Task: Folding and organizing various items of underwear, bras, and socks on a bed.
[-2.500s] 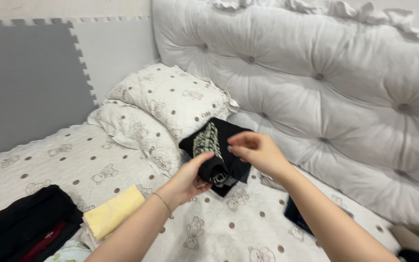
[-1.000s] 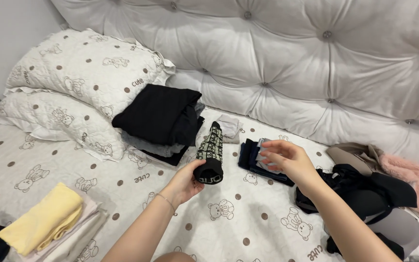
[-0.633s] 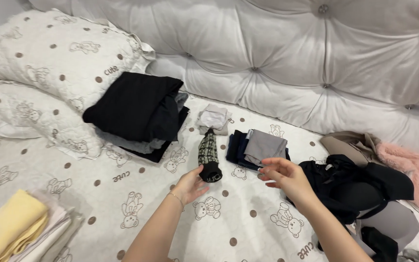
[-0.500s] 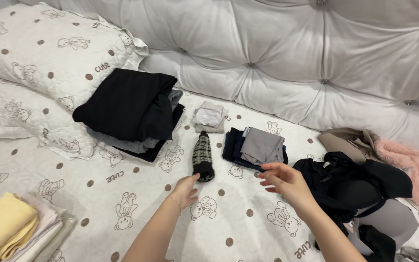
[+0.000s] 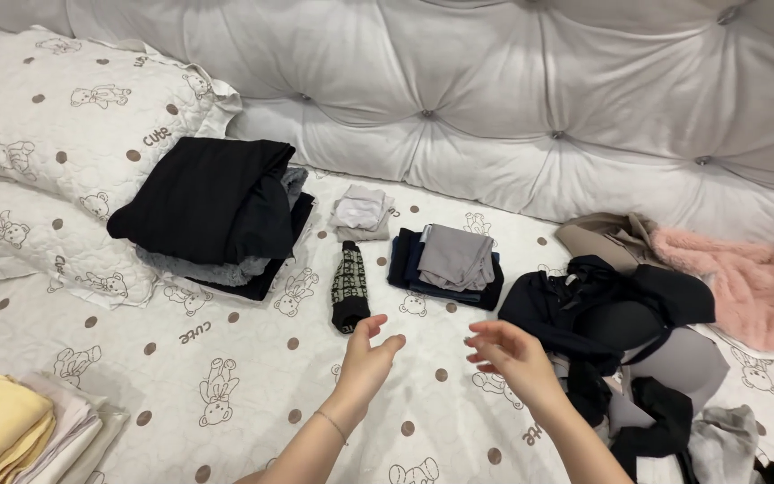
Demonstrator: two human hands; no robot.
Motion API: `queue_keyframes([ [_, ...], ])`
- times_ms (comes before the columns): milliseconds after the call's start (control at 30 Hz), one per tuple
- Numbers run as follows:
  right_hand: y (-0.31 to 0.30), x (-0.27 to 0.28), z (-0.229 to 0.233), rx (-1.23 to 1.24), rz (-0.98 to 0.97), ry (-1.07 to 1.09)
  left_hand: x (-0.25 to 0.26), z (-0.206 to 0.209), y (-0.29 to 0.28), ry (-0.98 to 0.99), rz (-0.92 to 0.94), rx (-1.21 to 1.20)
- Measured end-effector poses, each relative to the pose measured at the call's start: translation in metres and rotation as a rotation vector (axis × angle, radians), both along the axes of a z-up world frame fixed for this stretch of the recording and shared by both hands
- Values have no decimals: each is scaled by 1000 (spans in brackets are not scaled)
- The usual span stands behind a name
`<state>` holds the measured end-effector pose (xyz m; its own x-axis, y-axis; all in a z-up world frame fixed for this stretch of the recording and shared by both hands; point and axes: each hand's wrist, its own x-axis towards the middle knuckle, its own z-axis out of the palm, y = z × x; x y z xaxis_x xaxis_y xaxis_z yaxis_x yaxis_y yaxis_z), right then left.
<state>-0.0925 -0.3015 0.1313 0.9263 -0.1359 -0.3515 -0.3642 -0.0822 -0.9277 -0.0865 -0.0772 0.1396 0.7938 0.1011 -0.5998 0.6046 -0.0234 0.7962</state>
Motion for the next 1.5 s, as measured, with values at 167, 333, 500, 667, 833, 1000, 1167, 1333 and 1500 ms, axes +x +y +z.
queue_keyframes([
  [167,-42,-45,-29,-85,-178,136,-17,10,-10,1,7,-53],
  [333,-107,-52,-62,-484,-262,159,-24,20,-25,28,1,-74],
  [500,-139,-53,-74,-724,-358,370,-31,17,-45,2,-53,-105],
  [667,-166,-48,-137,-537,-367,380,-36,9,-69,-23,-194,-47],
  [833,-120,-54,-45,-159,-344,111,-31,-38,-114,-184,-325,-22],
  [1000,-112,-67,-43,490,-123,-84,-22,-24,-147,111,-234,-338],
  [1167,-108,-81,-28,419,-200,18,-2,-73,-143,-15,13,-519],
  [1333,-117,-88,-30,464,-39,-45,12,-41,-107,-52,270,-492],
  [1500,-105,-95,6,370,-110,-161,31,6,-72,-214,436,-379],
])
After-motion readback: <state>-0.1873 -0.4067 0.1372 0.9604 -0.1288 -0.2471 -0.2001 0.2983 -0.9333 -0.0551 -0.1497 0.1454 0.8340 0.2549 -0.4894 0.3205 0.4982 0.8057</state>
